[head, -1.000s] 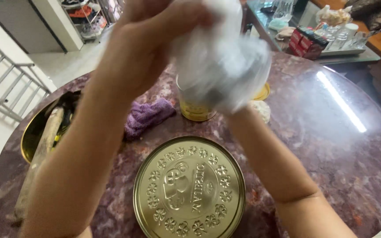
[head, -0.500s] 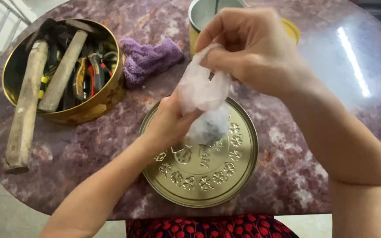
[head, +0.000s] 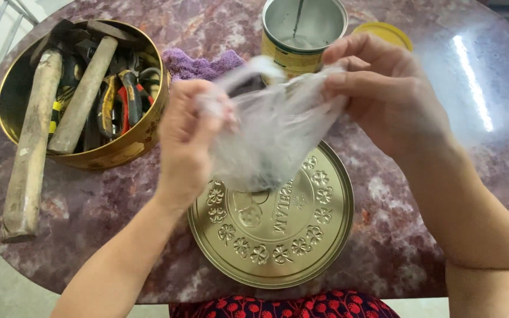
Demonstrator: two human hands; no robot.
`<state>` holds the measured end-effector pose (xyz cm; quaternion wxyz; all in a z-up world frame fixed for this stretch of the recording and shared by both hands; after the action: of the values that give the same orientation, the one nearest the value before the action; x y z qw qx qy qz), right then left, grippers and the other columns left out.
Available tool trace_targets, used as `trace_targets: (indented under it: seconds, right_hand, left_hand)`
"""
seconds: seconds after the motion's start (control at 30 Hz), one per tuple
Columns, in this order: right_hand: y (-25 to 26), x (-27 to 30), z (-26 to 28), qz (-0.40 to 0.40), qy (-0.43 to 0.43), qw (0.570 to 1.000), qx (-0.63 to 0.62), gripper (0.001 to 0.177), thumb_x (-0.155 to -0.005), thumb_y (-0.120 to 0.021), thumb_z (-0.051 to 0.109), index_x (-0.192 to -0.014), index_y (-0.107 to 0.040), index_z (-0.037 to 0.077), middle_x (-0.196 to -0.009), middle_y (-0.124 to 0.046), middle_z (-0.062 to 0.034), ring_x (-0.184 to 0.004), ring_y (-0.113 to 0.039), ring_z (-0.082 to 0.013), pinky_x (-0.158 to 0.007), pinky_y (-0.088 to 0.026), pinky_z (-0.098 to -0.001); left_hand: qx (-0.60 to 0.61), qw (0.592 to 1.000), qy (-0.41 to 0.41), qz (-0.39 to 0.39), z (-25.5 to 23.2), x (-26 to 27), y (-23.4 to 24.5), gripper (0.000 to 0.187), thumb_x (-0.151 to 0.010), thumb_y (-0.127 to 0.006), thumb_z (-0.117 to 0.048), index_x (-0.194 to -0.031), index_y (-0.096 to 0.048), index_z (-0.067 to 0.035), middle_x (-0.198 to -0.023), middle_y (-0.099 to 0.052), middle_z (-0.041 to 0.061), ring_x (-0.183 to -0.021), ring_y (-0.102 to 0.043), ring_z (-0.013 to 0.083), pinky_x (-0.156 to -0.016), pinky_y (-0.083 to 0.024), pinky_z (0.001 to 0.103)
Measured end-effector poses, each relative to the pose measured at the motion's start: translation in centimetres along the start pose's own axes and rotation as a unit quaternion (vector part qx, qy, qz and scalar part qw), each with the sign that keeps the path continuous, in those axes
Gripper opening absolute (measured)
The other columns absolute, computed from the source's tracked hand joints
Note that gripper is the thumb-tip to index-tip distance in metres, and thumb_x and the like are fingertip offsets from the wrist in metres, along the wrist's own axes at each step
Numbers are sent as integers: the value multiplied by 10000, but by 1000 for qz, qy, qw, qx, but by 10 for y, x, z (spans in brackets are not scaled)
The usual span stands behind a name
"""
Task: Sorting and counting metal screws and colored wall plugs on a tin lid.
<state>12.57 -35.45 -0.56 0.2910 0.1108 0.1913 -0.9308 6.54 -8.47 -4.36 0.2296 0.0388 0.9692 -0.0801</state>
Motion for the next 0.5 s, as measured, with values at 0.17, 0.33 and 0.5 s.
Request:
trace_targets:
  seconds: [0.17, 0.33, 0.5]
  right_hand:
    - [-15, 3, 3, -6, 2, 1000, 3, 225, -1032, -666, -50, -1249, -623, -7, -1091, -694, -161, -971, -722, -181, -957, -648, -327]
    - [-19, 9, 17, -118, 91, 979, 138, 135, -1066, -641, -72, -1192, -608, -37, -1026, -678, -137, -891, -741, -191, -832, -684, -329]
    - [-13, 12, 13, -98, 48, 993, 52, 168, -1091, -632, -96, -1245, -593, -41, -1043, -710, -190, -941, -744, -213, -841, -657, -322]
  left_hand:
    - [-38, 998, 42, 7, -10, -1, 20, 182, -1065, -652, -60, -1231, -612, -123, -1007, -696, 40, -889, -666, 118, -815, -572, 251]
    - [173, 975, 49, 133, -76, -8, 19, 141, -1030, -688, -208, -1118, -767, -132, -1351, -697, 113, -1176, -699, 196, -1108, -592, 360]
    - [225, 953, 90, 184, -48, 4, 27, 171, -1089, -676, -232, -1180, -778, -129, -1363, -673, 190, -1211, -686, 244, -1135, -543, 411]
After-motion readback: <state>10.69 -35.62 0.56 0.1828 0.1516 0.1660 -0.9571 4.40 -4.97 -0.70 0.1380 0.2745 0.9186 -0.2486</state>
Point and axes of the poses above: each hand's wrist, its own x-axis away from the middle knuckle, its own y-axis out of the back of the hand, z = x × y, the point moved 2 cm from there along -x, towards the middle knuckle
